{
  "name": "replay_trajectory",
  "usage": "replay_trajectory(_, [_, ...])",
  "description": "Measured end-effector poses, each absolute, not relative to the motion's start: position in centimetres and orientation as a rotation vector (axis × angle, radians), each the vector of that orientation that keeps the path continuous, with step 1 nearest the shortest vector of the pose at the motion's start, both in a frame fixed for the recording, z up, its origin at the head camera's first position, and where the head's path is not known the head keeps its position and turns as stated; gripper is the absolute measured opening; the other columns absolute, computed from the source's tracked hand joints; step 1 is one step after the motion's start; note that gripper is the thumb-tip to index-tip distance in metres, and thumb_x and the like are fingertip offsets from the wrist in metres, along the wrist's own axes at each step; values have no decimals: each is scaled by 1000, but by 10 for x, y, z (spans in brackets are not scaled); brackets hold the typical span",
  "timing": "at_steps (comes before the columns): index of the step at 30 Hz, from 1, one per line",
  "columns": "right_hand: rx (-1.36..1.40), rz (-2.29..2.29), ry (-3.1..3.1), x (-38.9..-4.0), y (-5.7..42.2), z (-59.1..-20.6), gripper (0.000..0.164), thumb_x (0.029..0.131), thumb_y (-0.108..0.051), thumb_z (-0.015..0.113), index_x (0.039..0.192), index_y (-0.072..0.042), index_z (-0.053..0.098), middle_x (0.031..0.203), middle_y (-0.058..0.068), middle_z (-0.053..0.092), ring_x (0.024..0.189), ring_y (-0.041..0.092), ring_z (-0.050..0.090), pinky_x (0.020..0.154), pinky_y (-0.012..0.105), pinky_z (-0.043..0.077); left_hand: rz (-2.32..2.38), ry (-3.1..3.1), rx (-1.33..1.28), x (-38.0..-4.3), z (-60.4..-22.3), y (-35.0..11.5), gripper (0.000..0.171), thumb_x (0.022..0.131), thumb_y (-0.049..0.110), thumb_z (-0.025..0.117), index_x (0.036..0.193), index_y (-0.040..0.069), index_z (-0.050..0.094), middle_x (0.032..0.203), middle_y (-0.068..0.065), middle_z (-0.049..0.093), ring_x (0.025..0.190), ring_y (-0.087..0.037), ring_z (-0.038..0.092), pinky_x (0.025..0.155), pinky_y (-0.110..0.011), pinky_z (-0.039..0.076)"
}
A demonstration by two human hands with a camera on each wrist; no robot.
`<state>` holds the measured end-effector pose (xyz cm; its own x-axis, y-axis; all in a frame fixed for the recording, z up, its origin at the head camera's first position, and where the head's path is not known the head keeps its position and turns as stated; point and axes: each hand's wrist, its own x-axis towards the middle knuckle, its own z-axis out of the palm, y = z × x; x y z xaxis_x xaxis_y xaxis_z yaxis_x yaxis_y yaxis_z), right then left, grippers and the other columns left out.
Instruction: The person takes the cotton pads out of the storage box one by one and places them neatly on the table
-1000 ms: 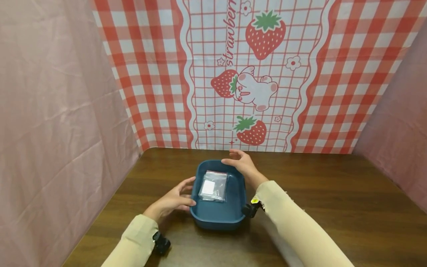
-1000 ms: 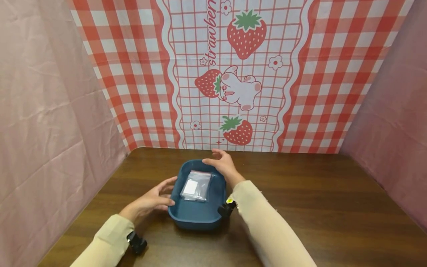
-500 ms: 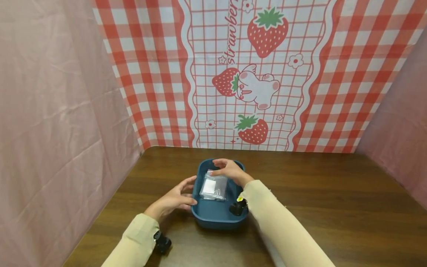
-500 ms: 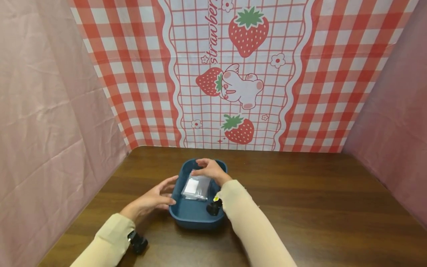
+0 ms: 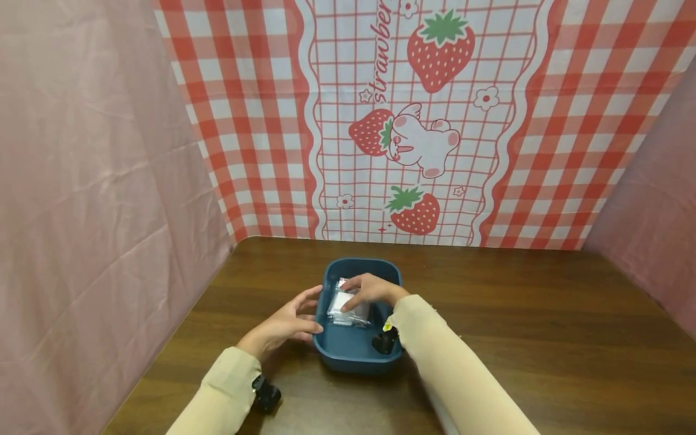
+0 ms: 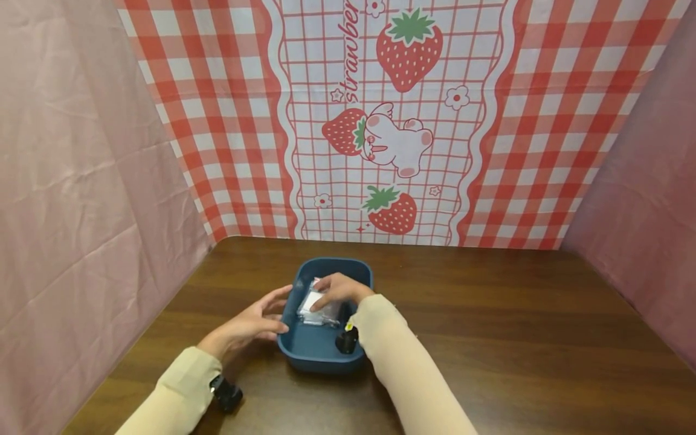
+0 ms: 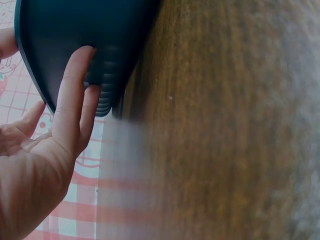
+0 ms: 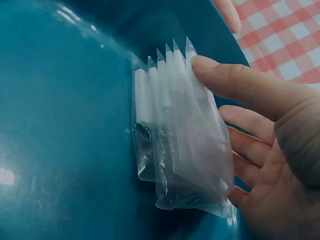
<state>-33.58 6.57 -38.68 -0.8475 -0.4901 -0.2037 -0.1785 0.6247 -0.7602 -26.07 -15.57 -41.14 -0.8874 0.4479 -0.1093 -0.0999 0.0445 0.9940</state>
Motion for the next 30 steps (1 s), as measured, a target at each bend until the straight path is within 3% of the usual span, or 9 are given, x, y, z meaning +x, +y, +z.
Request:
replay_trajectory(9, [-658,-924,2553,-335,65,-387,54,66,-13,83,117,-9,65,122,9,58,111,22,49,96,39,39,1910,1931,355,-262,-414,-155,84,78,-7,65,147,14,23,140,-26,28,113,-38,49,73,-42,53])
replay_trajectory(21, [-696,-917,2565,-337,65,-384,53,74,-12,78,124,-10,60,125,8,57,111,22,50,95,42,40,1906,1944,345,-261,-414,-155,85,77,-7,65,148,14,23,140,-26,28,113,-37,49,73,-41,53])
replay_trajectory(30, [-796,-1008,2567,-334,65,-372,53,74,-10,77,124,-7,60,122,8,59,104,20,53,89,36,44,1908,1945,331,-261,-414,-155,85,76,-6,67,147,14,24,140,-25,28,113,-36,50,73,-42,53])
